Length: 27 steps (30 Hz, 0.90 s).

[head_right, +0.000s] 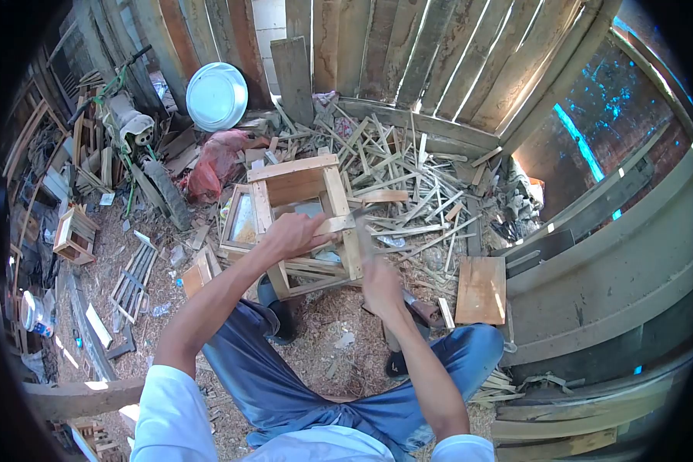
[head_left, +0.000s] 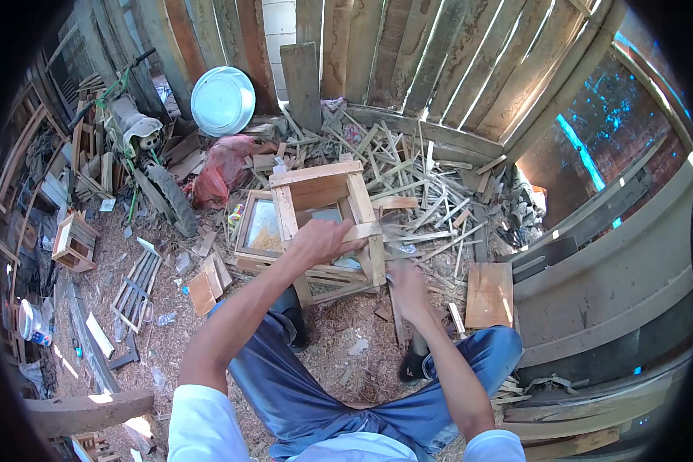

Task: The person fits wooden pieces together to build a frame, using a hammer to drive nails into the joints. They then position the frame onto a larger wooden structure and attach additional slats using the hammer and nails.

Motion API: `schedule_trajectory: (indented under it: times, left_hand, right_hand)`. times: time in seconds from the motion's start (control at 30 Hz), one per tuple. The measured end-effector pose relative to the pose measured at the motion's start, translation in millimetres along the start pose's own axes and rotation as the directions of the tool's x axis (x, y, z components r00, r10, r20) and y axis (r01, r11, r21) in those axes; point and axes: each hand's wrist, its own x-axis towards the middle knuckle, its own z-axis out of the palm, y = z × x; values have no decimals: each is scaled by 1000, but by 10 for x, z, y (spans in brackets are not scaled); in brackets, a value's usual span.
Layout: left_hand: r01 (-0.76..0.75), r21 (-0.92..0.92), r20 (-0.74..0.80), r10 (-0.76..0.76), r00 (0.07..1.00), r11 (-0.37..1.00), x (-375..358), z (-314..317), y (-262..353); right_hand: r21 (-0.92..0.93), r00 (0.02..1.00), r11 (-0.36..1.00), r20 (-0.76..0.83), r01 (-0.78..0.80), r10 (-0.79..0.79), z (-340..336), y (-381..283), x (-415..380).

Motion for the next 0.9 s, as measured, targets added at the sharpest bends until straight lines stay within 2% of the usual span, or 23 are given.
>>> schedule_trajectory:
  times: [0.03,0.07,0.13,0.17,0.23,0.27,0.3,0.37,0.53,0.6,0.63,0.7,0.73,0.83,0.87,0.9]
  left_hand:
    - [-3,6,1,2,1000,1000,8,12,17]
    - [-10,17,2,10,1000,1000,33,6,13]
    - [-8,2,-4,8,1000,1000,48,-5,6]
    - [-5,-12,-3,5,1000,1000,24,-2,3]
    - [8,4,13,-8,1000,1000,18,-43,-17]
    - [9,22,25,-9,1000,1000,20,-65,-18]
    - [8,21,28,-9,1000,1000,8,-64,-34]
    - [-22,3,16,22,1000,1000,17,-64,-45]
    - [6,-24,41,-5,999,1000,42,-13,-20]
    - [5,-13,38,-4,999,1000,15,-42,-47]
    - [1,-16,42,-1,999,1000,10,-41,-57]
    - [-8,-20,34,9,999,1000,38,4,-49]
    - [-12,-9,36,13,999,1000,70,66,-55]
    - [-5,12,33,5,999,1000,58,13,-64]
    - [-7,7,36,7,999,1000,27,13,-60]
    - [-3,8,44,3,999,1000,-14,35,-84]
  right_hand:
    - [-300,978,941,179,155,-104,45,19,-12]
    - [-300,981,943,168,148,-101,51,42,-16]
    - [-255,984,966,178,50,-4,-85,-250,37]
    - [-254,982,966,187,50,-2,-207,-489,41]
    - [54,990,989,37,-137,136,-416,-923,75]
    - [96,994,994,-97,-50,59,-391,-903,57]
    - [96,993,994,-97,-53,62,-279,-699,36]
    - [-287,958,956,252,-62,138,-35,-184,32]
    - [-229,962,971,246,-65,122,-369,-796,120]
    - [-34,999,999,-49,-23,21,-505,-1148,134]
    - [-36,999,999,-49,-20,18,-411,-962,128]
    - [-217,990,973,137,73,-43,-85,-209,80]
    - [-249,969,968,245,38,25,23,-21,41]
    - [-331,962,943,270,44,49,-265,-399,177]
    - [-281,946,950,246,-137,209,-428,-864,226]
    - [-278,944,950,252,-141,214,-542,-1090,221]
